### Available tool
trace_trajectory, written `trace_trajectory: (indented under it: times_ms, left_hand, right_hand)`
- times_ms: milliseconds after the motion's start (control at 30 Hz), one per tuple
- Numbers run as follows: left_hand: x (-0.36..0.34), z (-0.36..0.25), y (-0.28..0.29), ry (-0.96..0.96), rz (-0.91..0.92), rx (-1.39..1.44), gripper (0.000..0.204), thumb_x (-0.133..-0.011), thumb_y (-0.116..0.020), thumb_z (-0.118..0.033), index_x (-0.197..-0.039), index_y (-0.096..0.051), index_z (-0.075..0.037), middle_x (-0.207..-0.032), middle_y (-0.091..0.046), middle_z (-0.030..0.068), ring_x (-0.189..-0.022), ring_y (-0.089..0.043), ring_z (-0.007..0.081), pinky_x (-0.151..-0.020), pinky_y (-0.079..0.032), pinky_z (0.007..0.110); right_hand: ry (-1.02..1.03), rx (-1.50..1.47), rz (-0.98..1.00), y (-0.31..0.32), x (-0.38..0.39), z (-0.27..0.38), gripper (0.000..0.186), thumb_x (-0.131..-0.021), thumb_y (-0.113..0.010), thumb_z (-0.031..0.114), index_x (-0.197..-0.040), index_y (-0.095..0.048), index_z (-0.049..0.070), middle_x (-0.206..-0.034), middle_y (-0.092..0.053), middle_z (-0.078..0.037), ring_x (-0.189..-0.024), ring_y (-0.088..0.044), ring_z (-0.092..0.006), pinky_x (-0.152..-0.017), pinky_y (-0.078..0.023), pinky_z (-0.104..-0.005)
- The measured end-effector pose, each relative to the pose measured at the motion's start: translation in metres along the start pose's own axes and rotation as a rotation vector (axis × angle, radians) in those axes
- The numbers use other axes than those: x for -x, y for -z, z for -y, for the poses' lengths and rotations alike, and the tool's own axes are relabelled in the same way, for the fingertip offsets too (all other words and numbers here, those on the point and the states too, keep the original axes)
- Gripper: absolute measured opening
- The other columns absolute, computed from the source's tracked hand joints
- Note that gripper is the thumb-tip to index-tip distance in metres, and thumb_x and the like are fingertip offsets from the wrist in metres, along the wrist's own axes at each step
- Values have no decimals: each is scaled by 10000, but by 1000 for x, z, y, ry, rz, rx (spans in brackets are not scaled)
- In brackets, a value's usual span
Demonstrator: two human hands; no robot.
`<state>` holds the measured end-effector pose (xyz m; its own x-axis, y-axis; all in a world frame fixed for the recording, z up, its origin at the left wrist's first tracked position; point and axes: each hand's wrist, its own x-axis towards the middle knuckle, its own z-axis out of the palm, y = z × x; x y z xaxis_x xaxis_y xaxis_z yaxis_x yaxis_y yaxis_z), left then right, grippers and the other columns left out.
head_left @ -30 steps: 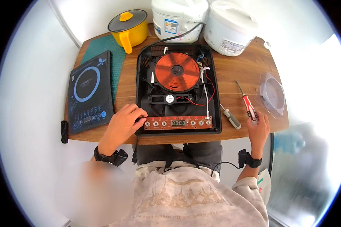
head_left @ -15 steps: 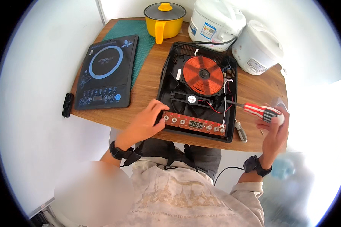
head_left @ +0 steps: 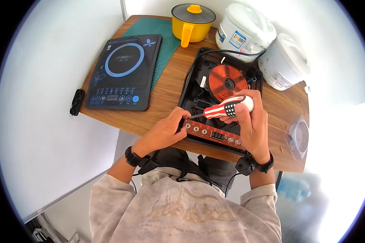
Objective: The person removes the top cover of an induction cooktop to access the internal components. They use a screwdriver to tighten screws on the internal circuit board and coil assembly.
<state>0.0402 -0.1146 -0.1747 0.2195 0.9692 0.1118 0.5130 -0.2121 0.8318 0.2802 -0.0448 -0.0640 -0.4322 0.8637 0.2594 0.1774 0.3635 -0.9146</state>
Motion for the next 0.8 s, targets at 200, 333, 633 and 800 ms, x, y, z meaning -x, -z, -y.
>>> trace_trajectory:
  times_ms: [200,333,633,800]
  left_hand:
    - [0,6,-4,-69,-43,-21,331,-937,-628,-110,-1231,-483,-62,-1151,-527,148,-889,-638,379,-756,-511,452]
    - [-1,10,-5,-79,-33,-41,323,-940,-629,-121,-1218,-476,-61,-1166,-525,154,-870,-640,394,-733,-505,472]
    - [0,14,-7,-113,-55,-51,323,-942,-630,-128,-1218,-476,-60,-1168,-524,159,-849,-633,406,-712,-500,485]
    - [0,13,-7,-154,-88,-45,332,-938,-629,-127,-1224,-472,-67,-1167,-522,165,-855,-626,415,-716,-498,496]
  right_hand:
    - [12,39,43,-6,-3,-1,211,-1070,-553,144,-1220,-505,3,-927,-734,-135,-796,-777,-195,-665,-589,-276]
    - [-6,38,27,-10,-5,-1,224,-1046,-599,138,-1206,-517,5,-910,-737,-133,-776,-770,-187,-658,-589,-276]
    - [297,373,80,-21,-19,14,316,-938,-751,174,-1153,-570,30,-965,-678,-151,-815,-706,-335,-695,-554,-363]
    - [415,492,88,-29,-27,24,456,-852,-829,144,-1222,-585,42,-1037,-619,-130,-891,-662,-317,-739,-551,-381]
